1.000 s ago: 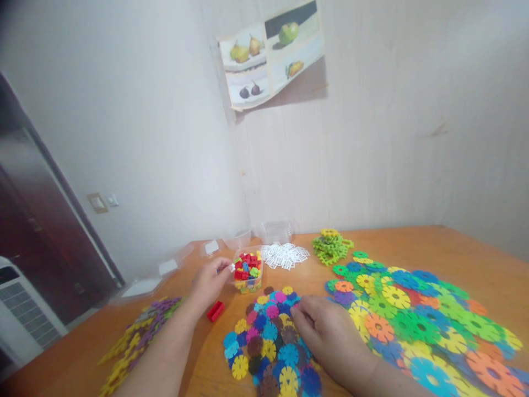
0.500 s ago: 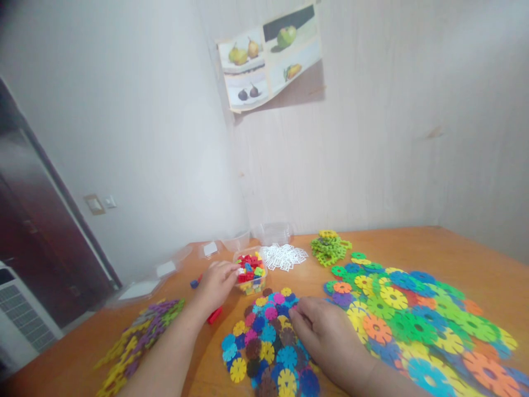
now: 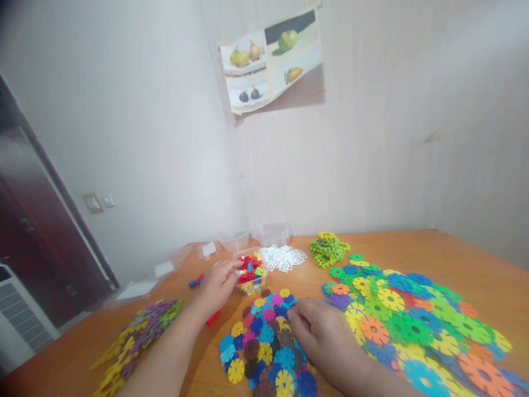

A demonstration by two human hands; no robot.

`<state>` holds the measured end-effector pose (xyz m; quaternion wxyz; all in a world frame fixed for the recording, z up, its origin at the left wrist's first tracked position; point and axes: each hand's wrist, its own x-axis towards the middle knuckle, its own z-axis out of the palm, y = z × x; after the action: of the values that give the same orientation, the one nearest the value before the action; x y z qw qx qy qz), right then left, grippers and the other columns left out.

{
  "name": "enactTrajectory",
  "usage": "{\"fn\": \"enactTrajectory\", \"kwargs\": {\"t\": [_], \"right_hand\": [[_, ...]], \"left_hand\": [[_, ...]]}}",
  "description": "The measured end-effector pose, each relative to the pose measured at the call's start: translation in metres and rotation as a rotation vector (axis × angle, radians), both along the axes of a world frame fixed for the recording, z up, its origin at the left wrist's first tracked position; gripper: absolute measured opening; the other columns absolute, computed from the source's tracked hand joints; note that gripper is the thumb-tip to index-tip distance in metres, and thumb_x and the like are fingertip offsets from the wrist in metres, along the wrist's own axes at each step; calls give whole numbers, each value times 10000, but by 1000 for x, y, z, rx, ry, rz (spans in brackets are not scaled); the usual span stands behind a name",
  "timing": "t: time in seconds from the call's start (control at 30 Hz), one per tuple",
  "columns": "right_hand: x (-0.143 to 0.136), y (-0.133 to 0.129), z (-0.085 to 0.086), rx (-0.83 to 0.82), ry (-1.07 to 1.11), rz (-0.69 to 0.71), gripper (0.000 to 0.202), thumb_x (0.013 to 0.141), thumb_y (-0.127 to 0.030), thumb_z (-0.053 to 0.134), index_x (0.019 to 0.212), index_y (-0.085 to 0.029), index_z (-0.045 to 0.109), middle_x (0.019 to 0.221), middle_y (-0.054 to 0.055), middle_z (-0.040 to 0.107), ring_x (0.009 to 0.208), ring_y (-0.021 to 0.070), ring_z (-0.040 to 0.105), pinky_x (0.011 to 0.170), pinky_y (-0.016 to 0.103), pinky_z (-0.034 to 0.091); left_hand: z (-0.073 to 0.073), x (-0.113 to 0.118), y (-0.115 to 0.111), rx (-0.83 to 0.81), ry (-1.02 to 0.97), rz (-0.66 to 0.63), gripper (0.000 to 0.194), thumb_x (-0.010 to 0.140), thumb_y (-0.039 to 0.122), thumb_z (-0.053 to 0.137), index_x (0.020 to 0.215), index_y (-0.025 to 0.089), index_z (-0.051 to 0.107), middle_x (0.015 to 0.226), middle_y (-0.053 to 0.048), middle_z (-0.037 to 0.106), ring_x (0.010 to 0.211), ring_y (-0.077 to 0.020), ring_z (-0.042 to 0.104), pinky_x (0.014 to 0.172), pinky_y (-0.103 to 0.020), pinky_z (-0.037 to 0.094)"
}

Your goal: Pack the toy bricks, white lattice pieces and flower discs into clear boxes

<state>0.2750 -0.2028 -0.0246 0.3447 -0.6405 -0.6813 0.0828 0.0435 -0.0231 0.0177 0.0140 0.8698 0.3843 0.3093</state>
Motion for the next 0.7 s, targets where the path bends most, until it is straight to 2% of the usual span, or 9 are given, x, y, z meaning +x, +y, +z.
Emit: {"fn": "enactTrajectory", "kwargs": {"t": [0.17, 0.3, 0.4, 0.47, 0.7], "right_hand": [[1, 2, -5, 18, 24, 17, 443, 1006, -509, 378, 675, -228, 471, 664, 5, 605, 626, 155, 560, 591, 281, 351], [3, 5, -13, 19, 53, 13, 446, 1000, -529, 386, 680, -232, 473, 682, 5, 608, 633, 157, 567, 596, 278, 366], [5, 6, -17, 7, 61, 17, 449, 993, -547, 394, 683, -235, 482, 677, 2, 603, 629, 156, 563, 591, 274, 373], [5, 6, -18, 4, 60, 21, 455, 989, -558, 398, 680, -234, 481, 668, 1, 596, 626, 155, 561, 589, 275, 371], [4, 6, -16, 11, 56, 12, 459, 993, -553, 392, 681, -230, 488, 674, 6, 595, 630, 155, 555, 593, 282, 358]], "left_hand": [[6, 12, -22, 34, 115, -36, 268, 915, 395, 542, 1070, 291, 735, 1081, -58, 730, 1063, -256, 622, 971, -396, 435], [-2, 17, -27, -3, 153, -86, 316, 939, 344, 500, 1182, 327, 700, 1258, -39, 687, 1213, -267, 553, 1078, -477, 363], [-5, 16, -27, -55, 156, -69, 358, 946, 321, 475, 1244, 363, 669, 1398, -12, 602, 1334, -281, 455, 1151, -581, 241], [-4, 14, -28, -62, 145, -49, 376, 924, 335, 515, 1275, 355, 647, 1443, -14, 561, 1357, -282, 427, 1167, -607, 193], [-2, 13, -28, -85, 158, -83, 375, 910, 244, 496, 1205, 389, 676, 1350, 16, 627, 1307, -238, 480, 1176, -577, 206]]}}
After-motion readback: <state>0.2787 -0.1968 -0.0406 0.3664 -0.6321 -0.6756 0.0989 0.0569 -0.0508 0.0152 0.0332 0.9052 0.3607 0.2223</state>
